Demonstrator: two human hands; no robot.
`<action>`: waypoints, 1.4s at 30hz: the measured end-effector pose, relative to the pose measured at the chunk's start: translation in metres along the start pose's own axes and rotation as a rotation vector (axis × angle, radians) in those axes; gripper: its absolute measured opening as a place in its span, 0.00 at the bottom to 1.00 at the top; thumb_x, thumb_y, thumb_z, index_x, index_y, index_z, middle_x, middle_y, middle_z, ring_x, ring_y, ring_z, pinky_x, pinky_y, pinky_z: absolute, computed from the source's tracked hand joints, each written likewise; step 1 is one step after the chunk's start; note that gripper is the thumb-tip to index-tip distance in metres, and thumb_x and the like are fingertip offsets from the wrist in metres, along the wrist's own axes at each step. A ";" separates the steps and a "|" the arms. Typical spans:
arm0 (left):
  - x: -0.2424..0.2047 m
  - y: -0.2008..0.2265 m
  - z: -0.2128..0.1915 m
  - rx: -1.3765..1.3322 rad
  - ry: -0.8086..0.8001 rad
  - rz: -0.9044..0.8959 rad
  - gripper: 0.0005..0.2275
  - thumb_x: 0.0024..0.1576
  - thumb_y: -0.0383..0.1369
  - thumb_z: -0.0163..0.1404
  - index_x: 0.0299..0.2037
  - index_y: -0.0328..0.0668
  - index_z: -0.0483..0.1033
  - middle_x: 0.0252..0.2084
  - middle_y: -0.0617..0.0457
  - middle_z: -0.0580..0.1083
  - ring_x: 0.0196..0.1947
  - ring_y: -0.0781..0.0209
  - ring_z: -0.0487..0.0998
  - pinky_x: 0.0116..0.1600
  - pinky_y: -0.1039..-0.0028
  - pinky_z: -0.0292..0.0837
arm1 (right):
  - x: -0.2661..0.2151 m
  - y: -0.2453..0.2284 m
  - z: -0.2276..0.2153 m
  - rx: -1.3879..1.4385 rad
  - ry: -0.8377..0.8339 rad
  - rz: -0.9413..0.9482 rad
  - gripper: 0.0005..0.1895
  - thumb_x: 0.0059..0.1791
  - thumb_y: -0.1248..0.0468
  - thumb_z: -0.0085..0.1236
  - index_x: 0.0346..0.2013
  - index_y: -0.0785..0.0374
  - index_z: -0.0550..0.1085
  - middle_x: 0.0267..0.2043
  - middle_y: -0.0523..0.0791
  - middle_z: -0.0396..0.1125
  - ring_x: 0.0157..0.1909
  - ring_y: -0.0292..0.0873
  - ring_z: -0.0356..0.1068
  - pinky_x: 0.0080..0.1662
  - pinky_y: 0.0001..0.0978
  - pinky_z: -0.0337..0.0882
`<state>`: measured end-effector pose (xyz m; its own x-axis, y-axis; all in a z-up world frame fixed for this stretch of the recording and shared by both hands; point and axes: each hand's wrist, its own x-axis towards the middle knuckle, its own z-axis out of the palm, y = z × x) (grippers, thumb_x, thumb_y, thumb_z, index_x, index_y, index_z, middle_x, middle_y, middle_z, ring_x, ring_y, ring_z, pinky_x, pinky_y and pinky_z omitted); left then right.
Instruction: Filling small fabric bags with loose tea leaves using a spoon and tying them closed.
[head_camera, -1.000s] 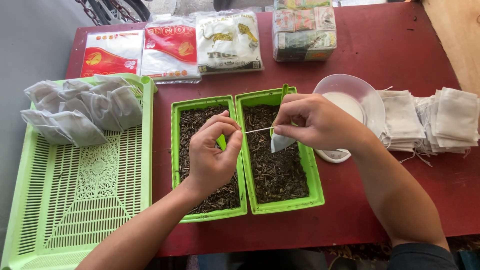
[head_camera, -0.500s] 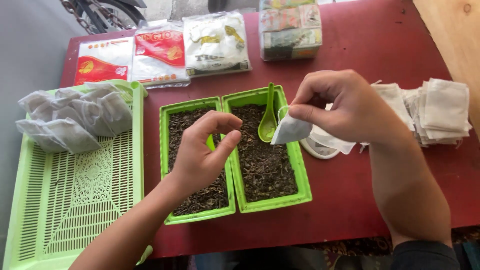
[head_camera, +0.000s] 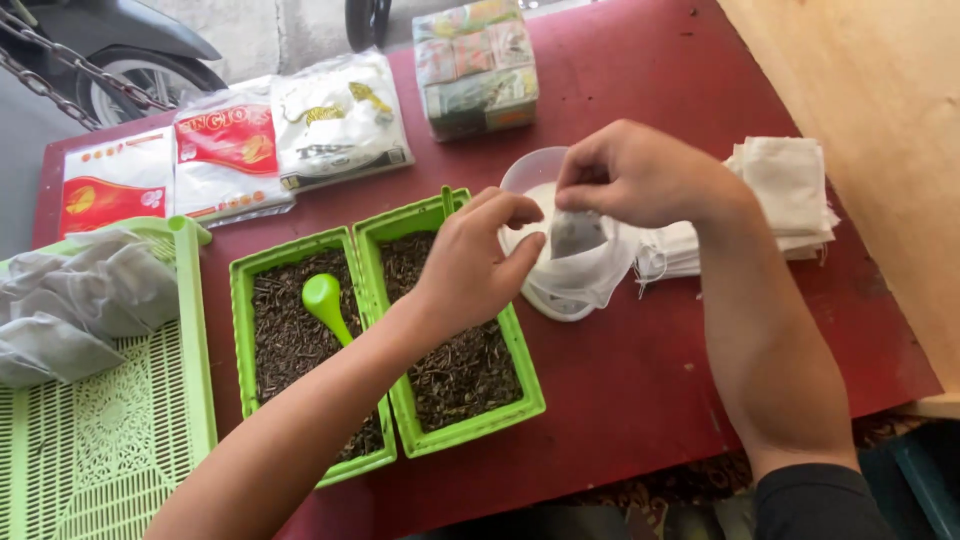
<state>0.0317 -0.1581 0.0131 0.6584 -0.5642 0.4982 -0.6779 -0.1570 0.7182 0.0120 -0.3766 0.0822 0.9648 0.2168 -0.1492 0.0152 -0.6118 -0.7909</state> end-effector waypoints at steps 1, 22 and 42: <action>0.004 0.002 0.003 0.005 0.005 0.009 0.07 0.56 0.30 0.57 0.42 0.39 0.78 0.35 0.44 0.76 0.39 0.43 0.82 0.44 0.57 0.77 | 0.005 0.005 0.002 -0.005 0.005 -0.008 0.04 0.48 0.67 0.62 0.28 0.62 0.80 0.21 0.42 0.69 0.27 0.36 0.64 0.32 0.30 0.64; 0.022 -0.051 0.011 0.027 0.004 -0.108 0.03 0.54 0.32 0.57 0.35 0.47 0.82 0.32 0.53 0.79 0.38 0.54 0.84 0.44 0.66 0.77 | 0.041 0.046 0.009 -0.242 0.291 -0.110 0.09 0.46 0.60 0.66 0.39 0.56 0.80 0.32 0.45 0.73 0.31 0.44 0.73 0.34 0.36 0.71; 0.005 0.008 -0.040 0.267 0.028 0.259 0.04 0.54 0.27 0.55 0.29 0.41 0.73 0.30 0.48 0.72 0.35 0.42 0.78 0.42 0.61 0.74 | -0.010 -0.031 0.073 0.357 0.454 -0.493 0.05 0.52 0.70 0.56 0.42 0.60 0.75 0.23 0.40 0.74 0.24 0.34 0.71 0.30 0.21 0.68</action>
<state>0.0434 -0.1298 0.0409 0.4597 -0.5912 0.6627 -0.8823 -0.2195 0.4163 -0.0172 -0.3044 0.0649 0.8826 0.0198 0.4697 0.4617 -0.2254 -0.8579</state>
